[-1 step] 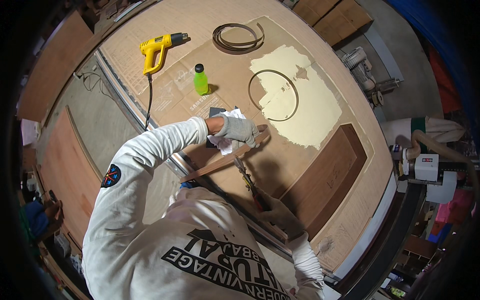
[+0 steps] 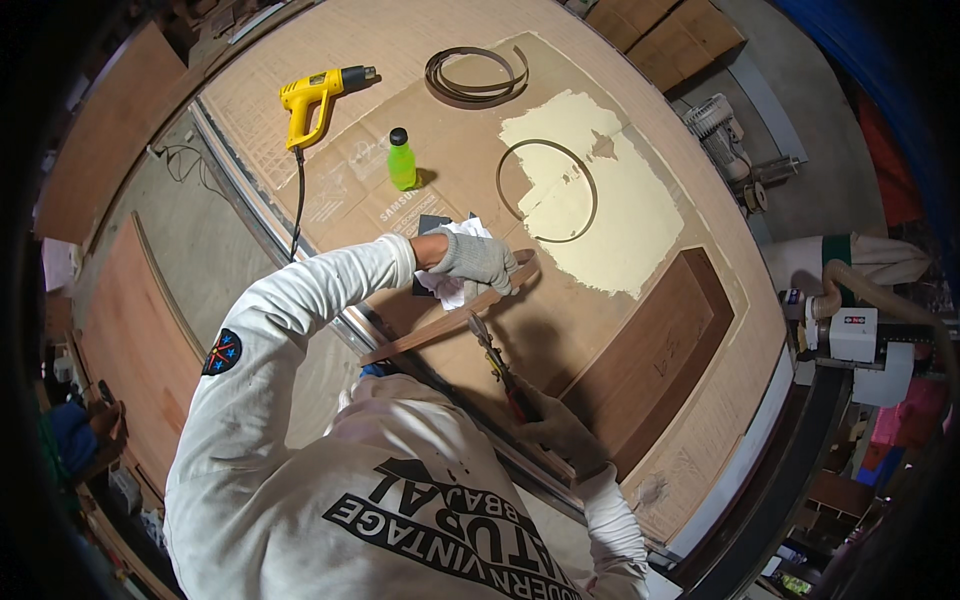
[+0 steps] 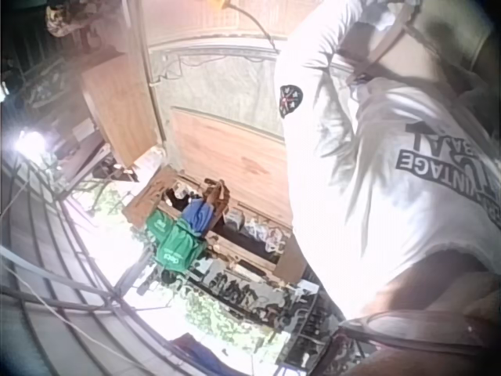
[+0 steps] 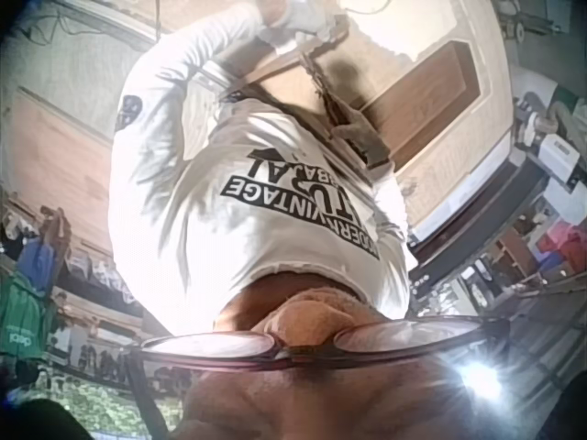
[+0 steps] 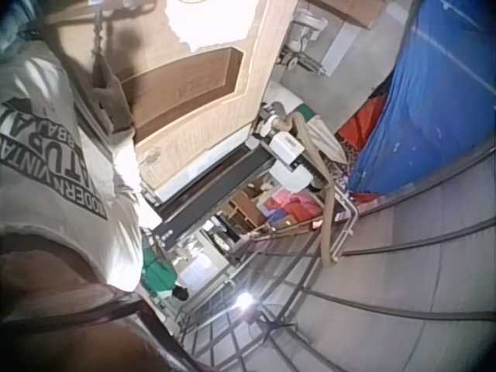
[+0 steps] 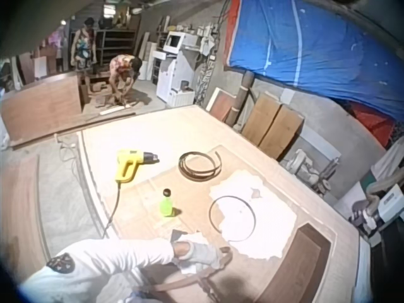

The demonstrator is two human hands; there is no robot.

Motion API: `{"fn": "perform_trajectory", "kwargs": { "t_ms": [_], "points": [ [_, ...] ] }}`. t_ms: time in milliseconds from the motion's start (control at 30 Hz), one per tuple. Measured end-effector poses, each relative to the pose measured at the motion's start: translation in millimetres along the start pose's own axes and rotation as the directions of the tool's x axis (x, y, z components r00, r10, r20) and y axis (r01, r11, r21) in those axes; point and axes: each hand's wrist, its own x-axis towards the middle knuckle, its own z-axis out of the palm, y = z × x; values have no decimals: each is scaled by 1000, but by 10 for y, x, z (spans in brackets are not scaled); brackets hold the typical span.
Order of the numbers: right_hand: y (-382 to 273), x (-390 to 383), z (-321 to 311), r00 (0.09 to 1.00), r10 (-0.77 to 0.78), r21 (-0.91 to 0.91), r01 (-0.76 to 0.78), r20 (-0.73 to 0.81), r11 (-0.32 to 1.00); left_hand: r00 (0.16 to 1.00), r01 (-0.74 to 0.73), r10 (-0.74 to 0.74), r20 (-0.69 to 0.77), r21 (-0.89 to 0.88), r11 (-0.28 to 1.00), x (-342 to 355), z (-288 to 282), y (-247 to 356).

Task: The person applies a flexible edging strip to the side of a wooden component by hand, using a heat gun and a cloth to bond the adhesive.

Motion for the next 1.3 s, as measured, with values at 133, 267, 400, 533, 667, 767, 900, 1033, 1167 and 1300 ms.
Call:
{"fn": "perform_trajectory", "kwargs": {
  "t_ms": [133, 267, 400, 533, 667, 767, 900, 1033, 1167, 1300],
  "points": [
    [45, 12, -15, 1000, -16, -43, 16, -1, 999, 999, 37, -37, 17, -35, 999, 83, 9, -80],
    [1, 5, 2, 1000, -27, -39, 26, -15, 999, 998, -54, 53, 17, 67, 996, 131, 0, -122],
    [119, 39, -1, 998, -53, -21, 53, -19, 998, 999, -46, 46, 4, 97, 994, 69, 9, -56],
    [75, 25, 2, 1000, -22, -50, 21, -8, 999, 998, -68, 67, 19, 71, 995, 131, 11, -146],
    [167, 39, -42, 1000, 4, -65, -4, -4, 998, 999, -43, 42, 13, 89, 995, 103, 12, -114],
    [124, 43, -29, 1000, -10, -69, 9, -12, 998, 999, -42, 42, 1, 96, 995, 71, 10, -95],
    [62, 47, -28, 1000, 24, -84, -24, 1, 996, 999, -29, 31, -27, 104, 994, -5, 19, -42],
    [50, 33, -12, 1000, 20, -85, -21, -8, 996, 999, -1, 6, -47, 101, 995, -61, 19, 7],
    [86, 50, -16, 1000, 4, -77, -5, -12, 997, 998, -45, 51, -29, 166, 985, -28, -14, -11],
    [94, 55, -33, 1000, 10, -99, -11, -6, 995, 997, -75, 79, -18, 134, 988, 26, 3, -61]
  ]
}}
